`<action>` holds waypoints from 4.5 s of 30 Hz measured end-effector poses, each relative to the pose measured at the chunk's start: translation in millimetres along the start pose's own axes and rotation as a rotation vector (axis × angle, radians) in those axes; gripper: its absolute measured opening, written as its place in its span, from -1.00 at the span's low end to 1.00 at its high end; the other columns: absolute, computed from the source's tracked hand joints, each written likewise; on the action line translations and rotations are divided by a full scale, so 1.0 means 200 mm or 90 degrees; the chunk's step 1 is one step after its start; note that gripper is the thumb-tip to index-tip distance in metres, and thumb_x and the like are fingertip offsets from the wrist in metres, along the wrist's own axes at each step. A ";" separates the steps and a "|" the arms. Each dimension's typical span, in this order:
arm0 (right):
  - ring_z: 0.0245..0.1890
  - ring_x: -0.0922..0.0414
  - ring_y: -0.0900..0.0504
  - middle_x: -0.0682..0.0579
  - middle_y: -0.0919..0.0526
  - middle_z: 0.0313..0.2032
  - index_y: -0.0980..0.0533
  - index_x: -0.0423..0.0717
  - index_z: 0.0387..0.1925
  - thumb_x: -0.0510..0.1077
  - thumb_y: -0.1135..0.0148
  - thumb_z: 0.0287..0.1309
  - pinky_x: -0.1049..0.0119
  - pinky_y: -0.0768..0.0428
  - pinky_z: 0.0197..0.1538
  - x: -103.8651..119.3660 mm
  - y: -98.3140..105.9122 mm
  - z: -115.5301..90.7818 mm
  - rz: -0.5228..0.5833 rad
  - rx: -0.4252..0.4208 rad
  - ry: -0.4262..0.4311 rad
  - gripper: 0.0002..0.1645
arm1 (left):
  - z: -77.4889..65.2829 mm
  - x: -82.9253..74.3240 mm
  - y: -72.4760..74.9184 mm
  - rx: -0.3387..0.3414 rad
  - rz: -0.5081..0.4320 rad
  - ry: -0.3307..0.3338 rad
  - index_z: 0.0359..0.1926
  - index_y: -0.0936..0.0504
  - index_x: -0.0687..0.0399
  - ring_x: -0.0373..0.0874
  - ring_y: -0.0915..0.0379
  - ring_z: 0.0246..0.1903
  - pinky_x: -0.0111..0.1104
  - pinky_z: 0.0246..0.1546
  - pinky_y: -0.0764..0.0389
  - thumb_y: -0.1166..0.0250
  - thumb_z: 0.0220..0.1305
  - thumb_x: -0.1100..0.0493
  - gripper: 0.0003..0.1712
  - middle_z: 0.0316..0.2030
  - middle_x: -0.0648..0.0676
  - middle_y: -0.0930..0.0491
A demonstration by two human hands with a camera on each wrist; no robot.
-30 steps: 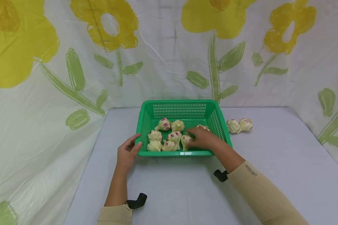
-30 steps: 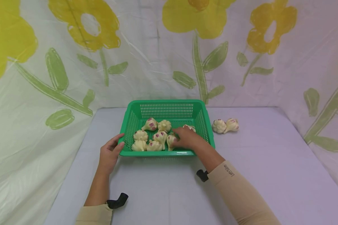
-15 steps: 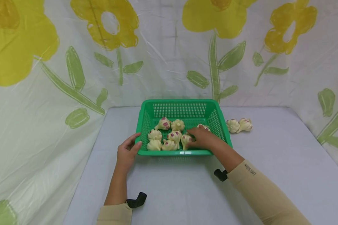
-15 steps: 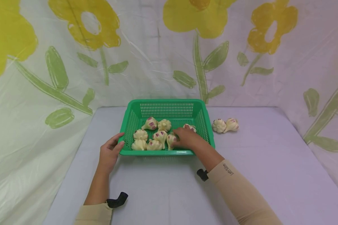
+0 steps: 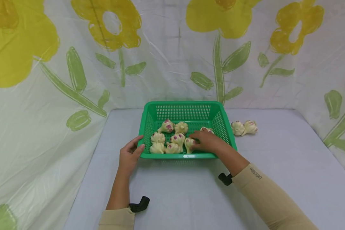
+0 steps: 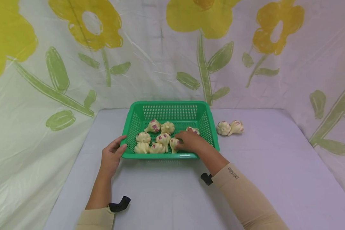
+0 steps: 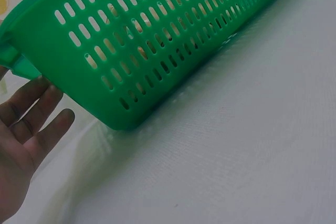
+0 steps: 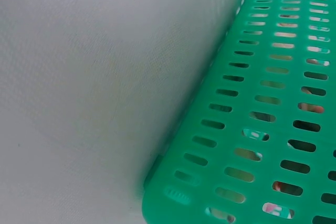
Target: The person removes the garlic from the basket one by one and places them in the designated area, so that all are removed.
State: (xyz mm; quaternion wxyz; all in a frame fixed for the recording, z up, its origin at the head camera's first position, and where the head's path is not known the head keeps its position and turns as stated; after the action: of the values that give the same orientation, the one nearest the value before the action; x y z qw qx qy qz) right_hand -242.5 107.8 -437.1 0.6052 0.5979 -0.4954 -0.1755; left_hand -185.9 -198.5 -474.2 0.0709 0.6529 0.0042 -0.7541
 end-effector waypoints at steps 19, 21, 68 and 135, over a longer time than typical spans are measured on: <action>0.39 -0.19 -0.32 -0.22 -0.46 0.30 -0.44 -0.18 0.30 0.03 -0.27 0.27 -0.18 -0.19 0.44 0.02 0.02 -0.03 0.016 -0.005 0.029 -0.36 | 0.00 0.00 0.00 -0.013 0.016 -0.004 0.19 -0.61 0.03 -0.24 -0.44 -0.26 -0.56 -0.35 -0.50 -0.32 0.31 0.14 -0.58 -0.22 0.00 -0.58; 0.40 -0.18 -0.32 -0.22 -0.45 0.31 -0.44 -0.17 0.30 0.03 -0.27 0.27 -0.16 -0.26 0.41 0.02 0.02 -0.03 0.023 -0.006 0.027 -0.35 | 0.00 0.00 0.00 -0.011 0.015 0.003 0.20 -0.60 0.03 -0.24 -0.44 -0.26 -0.55 -0.36 -0.50 -0.31 0.31 0.15 -0.57 -0.22 0.00 -0.57; -0.17 0.13 -0.53 0.05 -0.65 -0.08 -0.36 -0.04 0.38 -0.11 -0.25 0.30 0.16 -0.57 -0.07 -0.02 0.08 -0.09 0.163 -0.106 0.039 -0.36 | -0.01 0.02 -0.01 -0.017 0.018 0.004 0.20 -0.59 0.04 -0.24 -0.45 -0.19 -0.57 -0.26 -0.53 -0.31 0.32 0.13 -0.57 -0.11 0.04 -0.58; 0.44 0.37 -0.07 0.23 -0.01 0.53 -0.04 0.04 0.53 -0.21 -0.26 0.26 0.61 -0.25 0.33 -1.25 0.07 -0.85 0.800 -0.513 -0.510 -0.08 | -0.03 -0.01 -0.02 -0.016 -0.011 -0.016 0.22 -0.55 0.19 -0.33 -0.46 -0.08 -0.62 -0.13 -0.50 -0.21 0.37 0.26 -0.58 0.14 0.21 -0.55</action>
State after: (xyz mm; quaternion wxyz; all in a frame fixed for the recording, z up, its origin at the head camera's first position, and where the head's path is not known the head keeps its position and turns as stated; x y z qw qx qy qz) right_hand -222.3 405.9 -487.7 0.5362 -0.1572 -0.8120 -0.1684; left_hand -180.1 -193.2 -474.4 0.0722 0.6422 0.0185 -0.7629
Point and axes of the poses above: each hand's wrist, its own z-axis towards the middle knuckle, its own y-axis out of the back of the hand, x = y × z, the point moved 4 cm from there along z, towards the middle knuckle
